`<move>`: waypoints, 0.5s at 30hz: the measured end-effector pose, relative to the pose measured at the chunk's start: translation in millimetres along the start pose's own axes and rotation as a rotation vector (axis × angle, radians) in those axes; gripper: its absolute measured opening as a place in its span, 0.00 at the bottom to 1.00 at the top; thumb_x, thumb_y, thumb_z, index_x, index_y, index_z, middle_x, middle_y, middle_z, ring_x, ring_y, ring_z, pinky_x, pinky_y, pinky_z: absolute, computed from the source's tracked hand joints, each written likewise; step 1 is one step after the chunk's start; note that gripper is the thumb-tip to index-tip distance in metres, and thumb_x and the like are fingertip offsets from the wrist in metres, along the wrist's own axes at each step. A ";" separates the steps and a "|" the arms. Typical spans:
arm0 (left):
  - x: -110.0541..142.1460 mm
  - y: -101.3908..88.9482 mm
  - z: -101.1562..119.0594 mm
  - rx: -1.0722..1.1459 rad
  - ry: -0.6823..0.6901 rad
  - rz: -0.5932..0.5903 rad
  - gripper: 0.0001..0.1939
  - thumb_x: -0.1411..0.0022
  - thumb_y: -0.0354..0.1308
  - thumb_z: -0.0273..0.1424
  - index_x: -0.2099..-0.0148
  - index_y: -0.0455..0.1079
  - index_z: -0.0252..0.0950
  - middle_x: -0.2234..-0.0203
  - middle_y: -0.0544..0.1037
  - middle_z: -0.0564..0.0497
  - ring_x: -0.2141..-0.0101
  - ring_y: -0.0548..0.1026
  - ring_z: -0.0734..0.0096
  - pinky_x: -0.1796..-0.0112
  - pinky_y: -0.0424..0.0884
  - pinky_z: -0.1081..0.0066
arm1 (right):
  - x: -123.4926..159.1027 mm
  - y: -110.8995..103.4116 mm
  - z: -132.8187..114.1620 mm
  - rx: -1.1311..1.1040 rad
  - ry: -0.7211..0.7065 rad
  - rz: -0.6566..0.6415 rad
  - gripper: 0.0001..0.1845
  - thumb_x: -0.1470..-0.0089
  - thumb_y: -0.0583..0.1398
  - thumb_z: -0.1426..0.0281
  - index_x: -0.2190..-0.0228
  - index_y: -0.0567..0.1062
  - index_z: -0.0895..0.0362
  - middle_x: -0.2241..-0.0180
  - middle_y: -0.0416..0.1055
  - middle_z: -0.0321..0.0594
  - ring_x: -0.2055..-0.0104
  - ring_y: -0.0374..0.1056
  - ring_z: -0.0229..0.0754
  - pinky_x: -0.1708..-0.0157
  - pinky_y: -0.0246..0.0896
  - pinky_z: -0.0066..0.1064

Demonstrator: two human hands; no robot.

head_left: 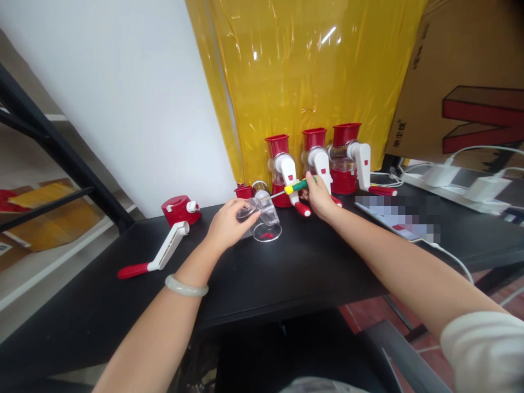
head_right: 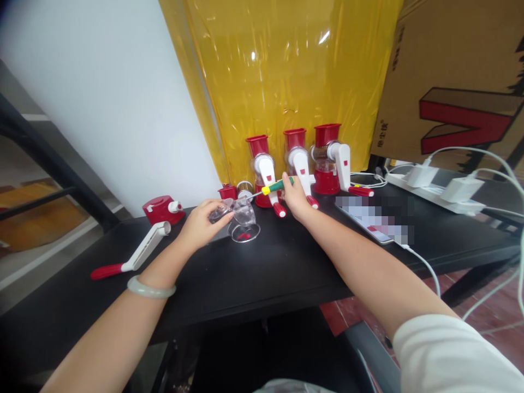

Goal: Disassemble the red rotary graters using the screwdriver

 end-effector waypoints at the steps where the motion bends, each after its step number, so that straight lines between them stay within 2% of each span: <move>1: 0.1 0.1 -0.2 0.000 -0.001 -0.001 0.17 0.37 0.59 0.48 0.59 0.74 0.40 0.57 0.79 0.46 0.56 0.77 0.59 0.50 0.73 0.58 | 0.9 0.0 -1.1 -0.005 -0.006 0.001 0.23 0.45 0.61 0.48 0.71 0.60 0.51 0.85 0.54 0.23 0.84 0.52 0.31 0.81 0.53 0.23; 4: 0.5 0.5 -0.6 -0.002 0.001 -0.001 0.17 0.37 0.59 0.48 0.58 0.75 0.40 0.56 0.78 0.46 0.55 0.77 0.59 0.50 0.72 0.58 | 2.9 -1.1 -1.4 -0.053 0.025 0.045 0.17 0.44 0.62 0.56 0.69 0.61 0.52 0.85 0.54 0.22 0.84 0.51 0.31 0.81 0.51 0.22; 7: 0.4 0.7 -1.3 -0.001 -0.001 -0.001 0.17 0.37 0.59 0.48 0.58 0.75 0.39 0.56 0.78 0.46 0.55 0.77 0.59 0.50 0.72 0.58 | 2.1 0.3 -1.6 -0.110 0.043 0.057 0.08 0.44 0.60 0.64 0.68 0.64 0.53 0.83 0.59 0.25 0.83 0.56 0.32 0.81 0.53 0.23; 9: 0.3 0.9 -1.2 0.001 0.001 -0.003 0.18 0.37 0.59 0.48 0.58 0.75 0.39 0.56 0.78 0.46 0.56 0.78 0.59 0.50 0.72 0.58 | 0.5 1.6 -0.5 -0.135 0.055 0.047 0.05 0.45 0.58 0.66 0.68 0.66 0.53 0.82 0.61 0.28 0.82 0.58 0.33 0.81 0.55 0.24; 11: 0.2 1.0 -1.2 -0.001 0.001 -0.006 0.18 0.37 0.59 0.49 0.58 0.75 0.39 0.56 0.79 0.46 0.56 0.78 0.59 0.50 0.73 0.57 | -0.8 0.8 1.8 -0.134 0.069 0.045 0.06 0.44 0.58 0.65 0.68 0.66 0.54 0.81 0.62 0.29 0.82 0.60 0.34 0.81 0.56 0.24; 15: 0.3 1.1 -1.9 -0.011 -0.008 -0.012 0.18 0.37 0.59 0.49 0.58 0.75 0.40 0.55 0.78 0.46 0.56 0.78 0.58 0.50 0.73 0.57 | -0.6 -3.3 -0.2 -0.057 0.019 0.058 0.18 0.43 0.60 0.52 0.70 0.63 0.52 0.82 0.60 0.27 0.82 0.58 0.33 0.81 0.55 0.24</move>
Point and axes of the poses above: each hand's wrist, its own x-axis away from the middle knuckle, its own y-axis out of the palm, z = x × y, the point moved 8 cm from there along -x, towards the middle knuckle
